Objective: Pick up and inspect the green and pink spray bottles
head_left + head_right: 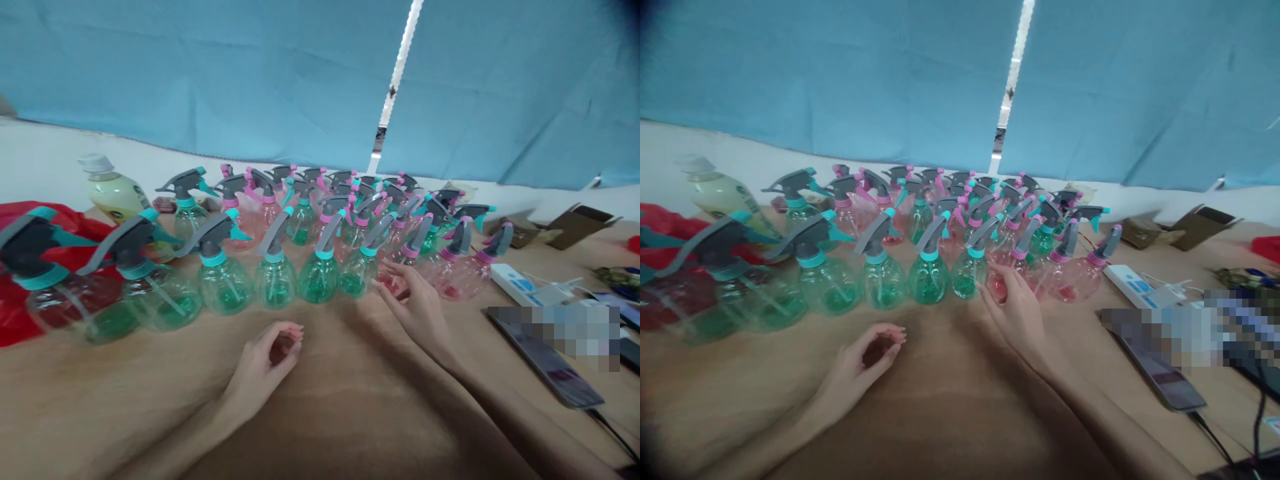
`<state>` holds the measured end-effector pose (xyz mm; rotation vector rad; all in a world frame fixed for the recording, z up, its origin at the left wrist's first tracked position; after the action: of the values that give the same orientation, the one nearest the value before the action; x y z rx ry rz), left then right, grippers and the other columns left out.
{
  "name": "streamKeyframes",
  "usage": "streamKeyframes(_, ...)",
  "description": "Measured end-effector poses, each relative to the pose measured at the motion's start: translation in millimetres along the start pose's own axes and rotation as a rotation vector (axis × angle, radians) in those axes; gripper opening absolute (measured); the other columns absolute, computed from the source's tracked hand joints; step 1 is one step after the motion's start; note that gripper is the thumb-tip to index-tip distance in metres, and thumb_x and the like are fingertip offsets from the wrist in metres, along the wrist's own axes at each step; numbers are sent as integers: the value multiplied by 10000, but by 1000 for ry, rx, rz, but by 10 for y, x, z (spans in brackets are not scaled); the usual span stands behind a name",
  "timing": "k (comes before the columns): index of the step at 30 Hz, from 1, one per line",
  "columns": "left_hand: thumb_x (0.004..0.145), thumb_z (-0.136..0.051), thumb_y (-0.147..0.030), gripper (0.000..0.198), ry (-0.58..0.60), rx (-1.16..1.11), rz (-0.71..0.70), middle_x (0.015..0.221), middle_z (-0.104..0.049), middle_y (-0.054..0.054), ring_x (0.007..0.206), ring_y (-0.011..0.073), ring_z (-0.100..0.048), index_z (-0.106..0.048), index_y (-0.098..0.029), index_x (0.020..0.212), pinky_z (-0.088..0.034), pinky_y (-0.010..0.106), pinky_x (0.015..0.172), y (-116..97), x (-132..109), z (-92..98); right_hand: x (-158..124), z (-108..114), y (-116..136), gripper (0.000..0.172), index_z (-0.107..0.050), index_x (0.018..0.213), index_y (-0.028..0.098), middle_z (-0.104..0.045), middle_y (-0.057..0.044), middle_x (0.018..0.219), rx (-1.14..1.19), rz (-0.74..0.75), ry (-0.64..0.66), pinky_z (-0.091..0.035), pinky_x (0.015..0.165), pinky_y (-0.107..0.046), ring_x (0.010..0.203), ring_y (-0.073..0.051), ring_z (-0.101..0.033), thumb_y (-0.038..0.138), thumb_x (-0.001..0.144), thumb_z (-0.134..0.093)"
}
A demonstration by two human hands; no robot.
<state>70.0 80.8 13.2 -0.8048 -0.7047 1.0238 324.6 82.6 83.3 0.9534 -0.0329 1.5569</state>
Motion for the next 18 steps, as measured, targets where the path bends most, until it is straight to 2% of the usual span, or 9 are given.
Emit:
streamKeyframes(4,866,-484,-310,146,-18,-1,9,917,-655,-3,772,145,-615,-539,-236,979,-484,267,688,40,1,5,119,-75,55,489,-485,1218,162,-591,-142,1193,-33,11,-28,-468,860,-456,1080,-291,-566,468,839,-521)
streamKeyframes(6,864,-487,-314,152,-21,8,20,905,-655,-3,773,148,-617,-540,-237,983,-482,272,695,65,10,4,181,-134,53,541,-474,1232,143,-585,-157,1204,-58,-20,-28,-451,881,-466,1106,-307,-551,500,828,-519)
streamKeyframes(12,865,-479,-336,176,-26,16,66,938,-657,15,822,165,-629,-533,-237,1000,-478,292,716,127,33,4,312,-320,-45,683,-421,1274,123,-588,-179,1183,-129,-124,6,-479,776,-463,1057,-348,-567,586,784,-523)
streamKeyframes(18,879,-464,-365,203,-19,38,73,913,-659,31,829,173,-630,-517,-232,1022,-481,322,747,87,14,18,325,-392,-66,607,-475,1204,130,-632,-170,1057,-157,-132,47,-480,717,-455,951,-345,-609,587,804,-489)
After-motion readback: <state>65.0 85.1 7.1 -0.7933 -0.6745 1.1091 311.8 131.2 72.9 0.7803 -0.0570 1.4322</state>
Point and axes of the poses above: each hand's wrist, its own x-axis towards the middle knuckle, its own z-axis out of the back of the hand, y = z × x, the point moved 8 cm from there along x, towards the middle knuckle
